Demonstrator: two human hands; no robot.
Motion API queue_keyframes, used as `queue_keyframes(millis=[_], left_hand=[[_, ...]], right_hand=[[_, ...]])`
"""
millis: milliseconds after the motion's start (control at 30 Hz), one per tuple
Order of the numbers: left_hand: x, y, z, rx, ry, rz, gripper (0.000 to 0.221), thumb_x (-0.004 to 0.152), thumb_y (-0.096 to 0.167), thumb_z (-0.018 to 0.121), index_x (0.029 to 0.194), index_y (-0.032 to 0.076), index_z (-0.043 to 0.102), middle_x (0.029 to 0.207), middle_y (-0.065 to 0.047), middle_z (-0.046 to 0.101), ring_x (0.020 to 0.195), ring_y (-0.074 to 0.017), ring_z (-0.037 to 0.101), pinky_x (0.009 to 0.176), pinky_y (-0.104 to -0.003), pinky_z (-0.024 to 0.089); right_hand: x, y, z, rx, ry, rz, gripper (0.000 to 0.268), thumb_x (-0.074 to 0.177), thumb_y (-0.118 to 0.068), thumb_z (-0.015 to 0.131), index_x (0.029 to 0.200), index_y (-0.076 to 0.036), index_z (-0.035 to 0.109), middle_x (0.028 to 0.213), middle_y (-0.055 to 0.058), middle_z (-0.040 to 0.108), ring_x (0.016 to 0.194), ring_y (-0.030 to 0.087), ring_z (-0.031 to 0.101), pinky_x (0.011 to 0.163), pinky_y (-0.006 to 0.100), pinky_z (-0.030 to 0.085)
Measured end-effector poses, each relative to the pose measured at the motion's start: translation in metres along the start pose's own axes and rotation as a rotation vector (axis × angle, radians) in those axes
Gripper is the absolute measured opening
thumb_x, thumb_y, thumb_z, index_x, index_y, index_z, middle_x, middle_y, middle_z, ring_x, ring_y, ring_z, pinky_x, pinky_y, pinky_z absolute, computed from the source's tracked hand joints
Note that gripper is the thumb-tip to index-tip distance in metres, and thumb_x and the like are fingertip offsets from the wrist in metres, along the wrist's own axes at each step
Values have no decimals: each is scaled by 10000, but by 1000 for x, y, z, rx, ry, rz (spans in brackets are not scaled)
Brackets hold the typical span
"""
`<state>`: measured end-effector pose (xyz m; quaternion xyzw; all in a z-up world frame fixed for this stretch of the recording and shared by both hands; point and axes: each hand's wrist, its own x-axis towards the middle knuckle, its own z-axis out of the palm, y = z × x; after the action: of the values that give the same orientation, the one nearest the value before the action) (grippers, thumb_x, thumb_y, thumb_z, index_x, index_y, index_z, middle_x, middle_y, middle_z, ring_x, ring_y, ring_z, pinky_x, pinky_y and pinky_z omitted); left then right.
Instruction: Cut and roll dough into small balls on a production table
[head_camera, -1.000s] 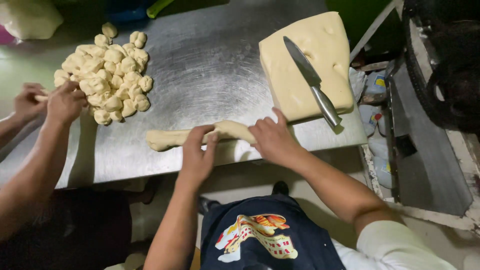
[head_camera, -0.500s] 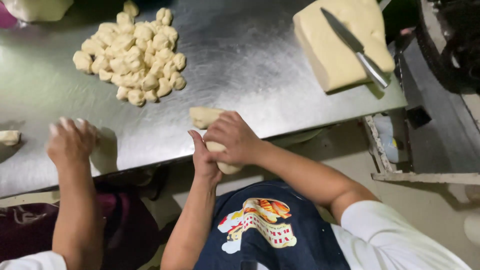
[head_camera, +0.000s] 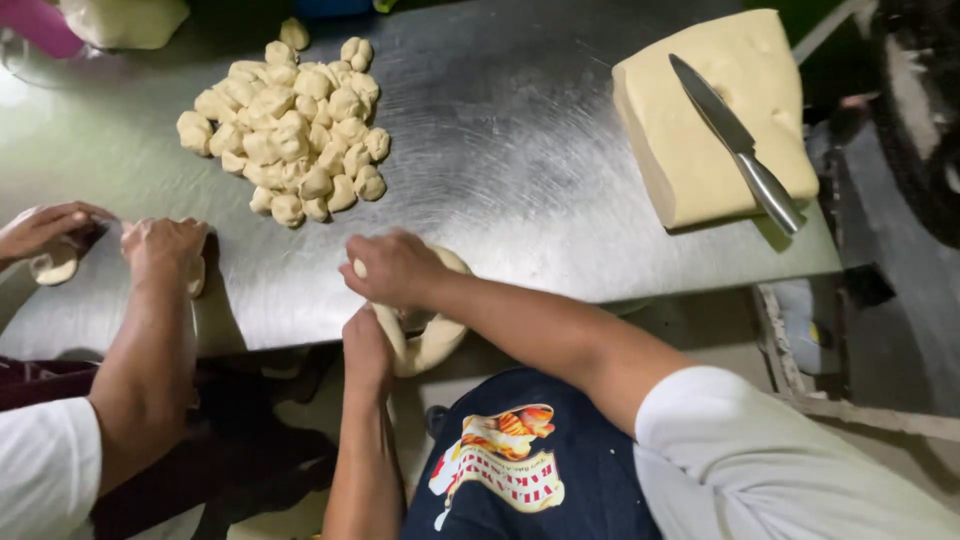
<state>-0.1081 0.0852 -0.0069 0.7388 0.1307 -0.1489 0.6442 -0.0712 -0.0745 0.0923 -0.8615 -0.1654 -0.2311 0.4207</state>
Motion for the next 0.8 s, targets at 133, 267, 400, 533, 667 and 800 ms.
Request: queue_keyframes(millis=[133,267,400,533,667,800], left_hand=[[-109,108,72,688,-306,567,261,1037,179,439,855,19,538,742,-143,546,753,-320,546,657,-488,448],[-33,6,61,790,-15,356,382,1081,73,346,1299,-12,647,1061,-265,693,1162,-447,610,1032,-486,460],[-75,115,85,204,84,228,534,1022,349,344,1425,59,538,1162,-194,650,1161,-359,602,1038,-454,481],[-97,167,75,-694,240,93,591,929,512,479,1390,149,557,1145,-77,670,1001,-237,666,930,-409,557],[-77,150,78,-705,289,132,382,1039,386,535,1192,83,709,1073,-105,739,989,-291,713,947,-491,556],[-53,131,43,-776,184,99,260,1015,340,571,1020,105,682,1010,-122,756,947,-301,738,942,-466,581]], right_hand=[[57,23,-16,-64,-204,102,427,853,-507,716,1022,-171,513,929,133,671,860,341,667,795,480,509],[71,28,-31,-54,31,-308,1076,812,-805,698,1590,-155,338,1596,221,403,1461,436,507,1143,490,546],[37,3,-45,363,59,-478,324,947,-306,615,1109,-26,639,924,176,654,890,431,679,821,504,564],[21,-4,-11,435,90,-576,331,869,-533,593,844,-210,528,781,-16,450,704,240,546,645,417,449],[28,-20,-46,352,-36,-304,278,965,-439,553,1089,-192,587,934,36,633,881,343,668,745,474,540],[20,-17,-19,152,-70,-407,480,888,-647,619,1132,-233,610,1014,19,639,1001,272,659,822,444,530]])
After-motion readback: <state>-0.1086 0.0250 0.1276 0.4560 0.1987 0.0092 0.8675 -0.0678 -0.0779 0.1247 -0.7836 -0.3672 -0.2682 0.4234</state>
